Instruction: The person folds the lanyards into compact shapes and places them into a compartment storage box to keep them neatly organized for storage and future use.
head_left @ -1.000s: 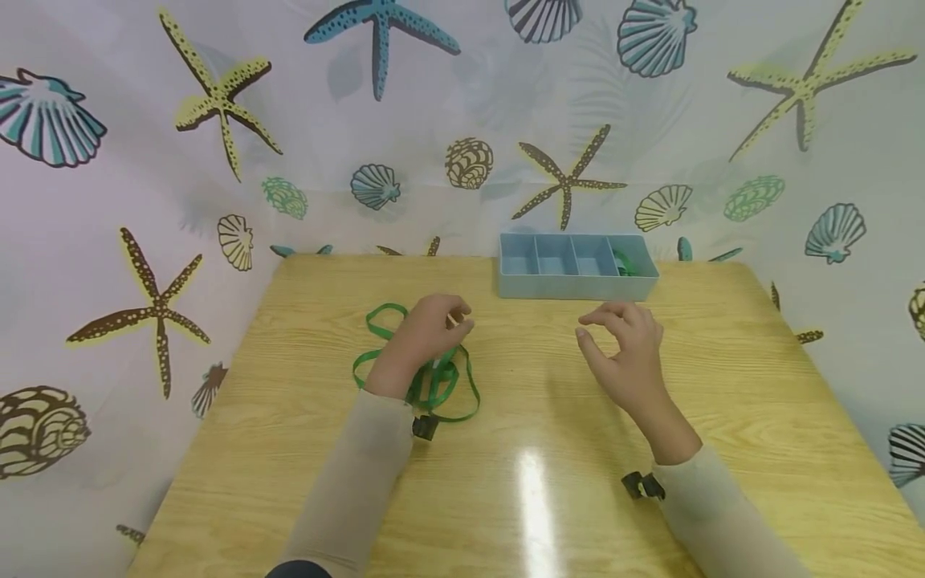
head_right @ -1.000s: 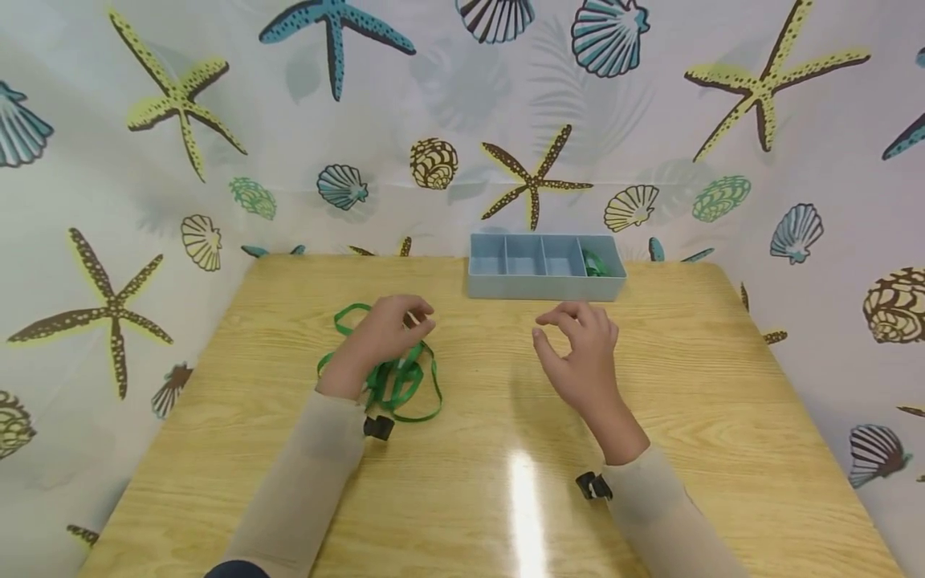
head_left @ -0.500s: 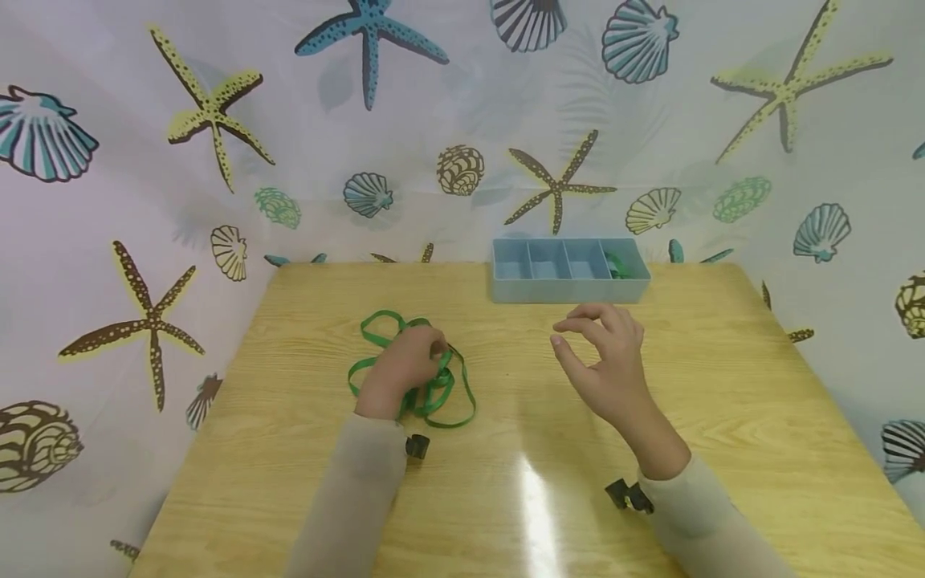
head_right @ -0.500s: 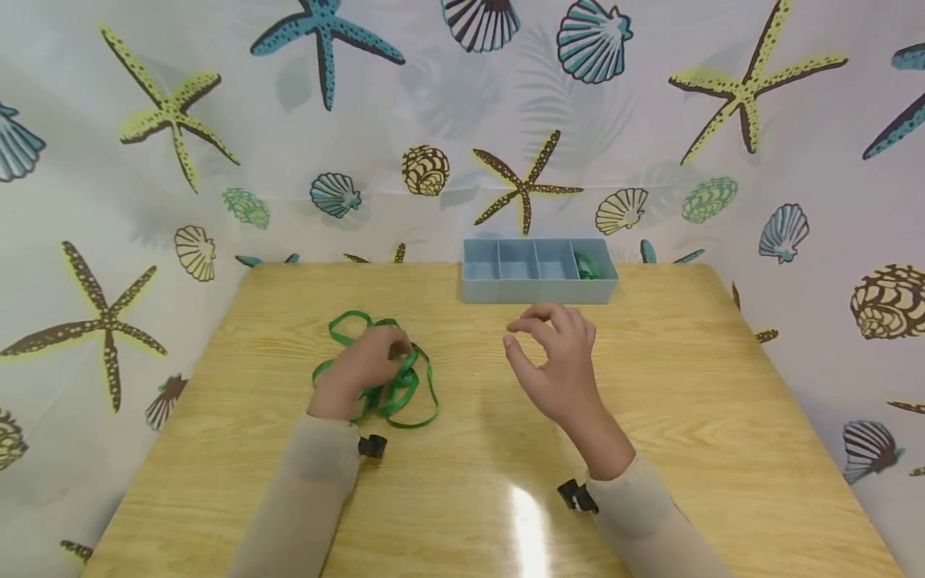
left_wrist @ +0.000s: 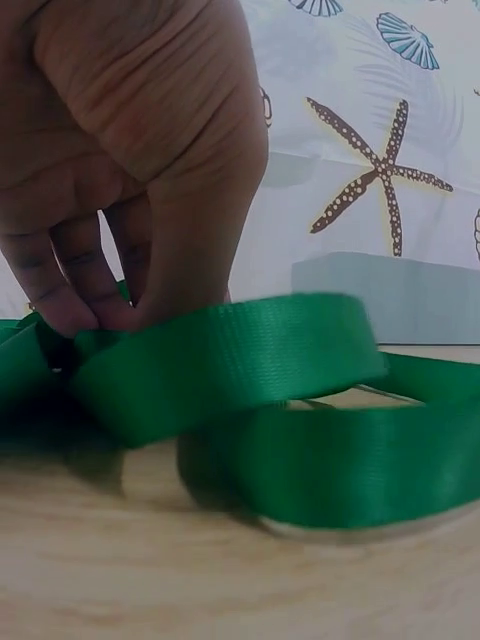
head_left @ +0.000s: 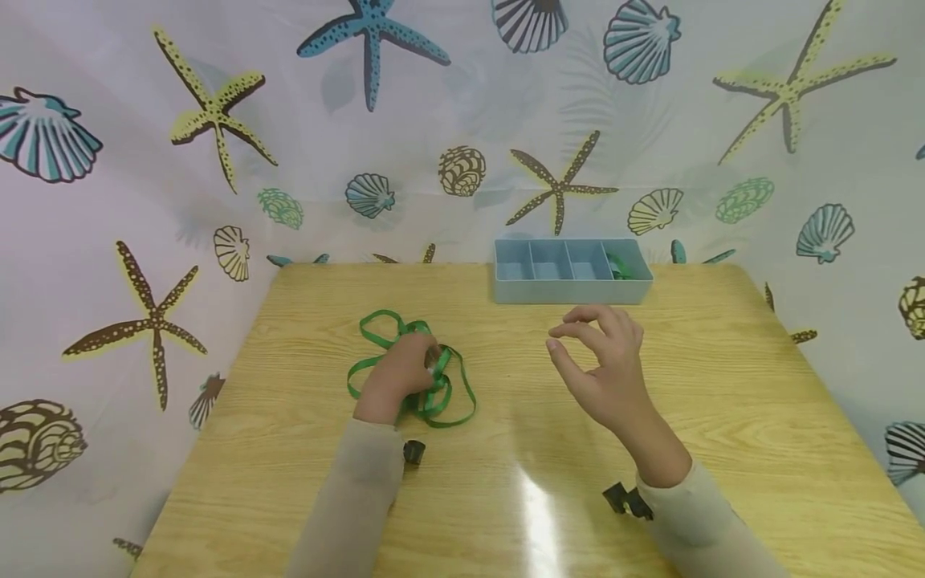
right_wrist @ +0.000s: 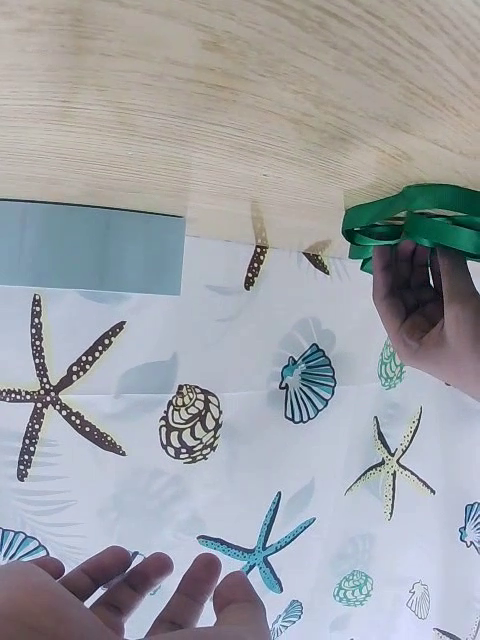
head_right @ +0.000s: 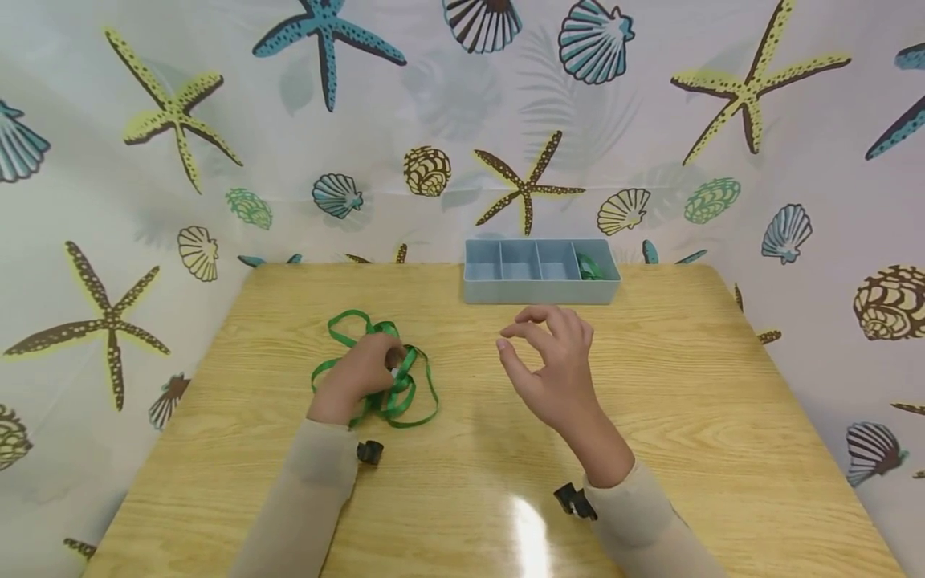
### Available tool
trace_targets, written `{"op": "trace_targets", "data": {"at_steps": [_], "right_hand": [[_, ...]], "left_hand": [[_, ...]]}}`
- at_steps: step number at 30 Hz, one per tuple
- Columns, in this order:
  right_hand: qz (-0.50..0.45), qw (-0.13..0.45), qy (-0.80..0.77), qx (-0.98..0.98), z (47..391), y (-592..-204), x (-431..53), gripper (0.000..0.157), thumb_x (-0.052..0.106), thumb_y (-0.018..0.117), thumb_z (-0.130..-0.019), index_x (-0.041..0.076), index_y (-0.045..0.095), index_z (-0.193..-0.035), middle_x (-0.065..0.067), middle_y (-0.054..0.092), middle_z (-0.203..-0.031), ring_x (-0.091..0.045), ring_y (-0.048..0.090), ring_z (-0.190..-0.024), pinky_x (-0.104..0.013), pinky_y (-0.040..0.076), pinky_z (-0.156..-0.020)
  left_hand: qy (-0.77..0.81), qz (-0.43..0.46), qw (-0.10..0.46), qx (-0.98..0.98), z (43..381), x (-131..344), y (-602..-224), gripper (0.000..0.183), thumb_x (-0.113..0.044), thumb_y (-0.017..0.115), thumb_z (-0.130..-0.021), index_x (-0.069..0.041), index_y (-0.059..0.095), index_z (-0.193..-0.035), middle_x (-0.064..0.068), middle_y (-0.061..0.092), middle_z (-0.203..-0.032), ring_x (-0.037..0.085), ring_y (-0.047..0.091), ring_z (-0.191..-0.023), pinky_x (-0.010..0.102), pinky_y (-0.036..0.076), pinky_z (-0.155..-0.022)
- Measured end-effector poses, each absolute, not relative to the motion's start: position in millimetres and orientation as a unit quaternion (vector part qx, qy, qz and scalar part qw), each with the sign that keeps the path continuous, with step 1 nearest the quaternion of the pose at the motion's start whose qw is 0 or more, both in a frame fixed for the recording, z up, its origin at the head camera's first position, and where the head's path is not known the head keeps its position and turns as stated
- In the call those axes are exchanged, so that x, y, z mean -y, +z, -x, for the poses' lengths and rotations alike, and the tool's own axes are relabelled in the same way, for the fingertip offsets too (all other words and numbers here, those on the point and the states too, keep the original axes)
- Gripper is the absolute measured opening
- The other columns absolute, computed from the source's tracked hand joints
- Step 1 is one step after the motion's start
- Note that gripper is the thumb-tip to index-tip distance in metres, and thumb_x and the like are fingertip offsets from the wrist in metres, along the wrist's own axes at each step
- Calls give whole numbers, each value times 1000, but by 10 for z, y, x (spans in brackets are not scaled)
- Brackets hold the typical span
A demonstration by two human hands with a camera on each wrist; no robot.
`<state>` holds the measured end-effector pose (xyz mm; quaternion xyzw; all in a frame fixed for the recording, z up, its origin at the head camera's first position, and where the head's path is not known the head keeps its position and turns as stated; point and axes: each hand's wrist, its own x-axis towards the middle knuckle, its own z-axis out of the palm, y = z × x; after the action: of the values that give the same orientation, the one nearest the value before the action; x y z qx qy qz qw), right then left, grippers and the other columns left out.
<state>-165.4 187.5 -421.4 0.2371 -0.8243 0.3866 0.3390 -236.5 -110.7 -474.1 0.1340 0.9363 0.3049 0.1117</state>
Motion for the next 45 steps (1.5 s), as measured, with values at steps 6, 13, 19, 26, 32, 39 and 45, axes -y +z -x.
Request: {"op": "trace_targets", "data": {"at_steps": [6, 13, 19, 26, 32, 39, 45], "right_hand": [[-234, 339, 390, 823, 1639, -4226, -1863, 7, 4, 77, -89, 10, 80, -92, -16, 67, -110, -39, 54, -110, -63, 25, -101], [-232, 336, 389, 826, 1622, -4243, -1859, 6, 4, 78, -89, 10, 80, -91, -15, 67, -109, -37, 55, -109, -63, 26, -100], [-235, 336, 389, 825, 1627, -4274, -1866, 8, 3, 80, -88, 11, 79, -89, -13, 67, -108, -37, 56, -108, -63, 27, -99], [-238, 325, 397, 824, 1627, -4296, -1846, 5, 4, 79, -89, 9, 79, -90, -14, 67, -109, -36, 57, -108, -62, 28, -100], [-245, 316, 404, 823, 1640, -4326, -1802, 6, 4, 80, -89, 9, 79, -90, -13, 67, -109, -35, 58, -108, -62, 28, -100], [-254, 272, 397, 839, 1666, -4363, -1733, 18, 4, 81, -89, 9, 80, -107, -13, 68, -120, -35, 60, -114, -62, 34, -99], [-267, 223, 397, 849, 1681, -4379, -1666, 29, 8, 80, -93, 6, 76, -122, -14, 70, -131, -37, 62, -126, -61, 46, -107]], "left_hand": [[289, -136, 109, -941, 2374, 1112, -4765, 30, 12, 72, -87, 3, 74, -116, 16, 74, -118, 33, 70, -110, 48, 61, -95], [286, -140, 108, -942, 2362, 1071, -4736, 21, 8, 68, -92, 3, 77, -110, 17, 74, -117, 34, 71, -109, 50, 61, -95], [323, -169, 80, -928, 2342, 1039, -4686, 10, 3, 68, -95, -3, 76, -95, 12, 72, -103, 24, 62, -88, 42, 58, -82], [351, -209, 40, -912, 2321, 987, -4546, 14, 0, 67, -98, -8, 78, -94, 8, 77, -107, 23, 68, -97, 44, 60, -91], [333, -261, -16, -906, 2307, 885, -4435, 13, -4, 68, -101, -9, 81, -104, 5, 79, -105, 25, 64, -99, 42, 57, -93], [353, -311, -21, -882, 2280, 759, -4404, 13, -14, 67, -106, -14, 78, -112, -2, 76, -113, 16, 68, -107, 42, 56, -102], [387, -342, -6, -857, 2215, 676, -4340, 15, -18, 66, -107, -15, 76, -118, -2, 74, -119, 14, 65, -103, 37, 59, -92]]}}
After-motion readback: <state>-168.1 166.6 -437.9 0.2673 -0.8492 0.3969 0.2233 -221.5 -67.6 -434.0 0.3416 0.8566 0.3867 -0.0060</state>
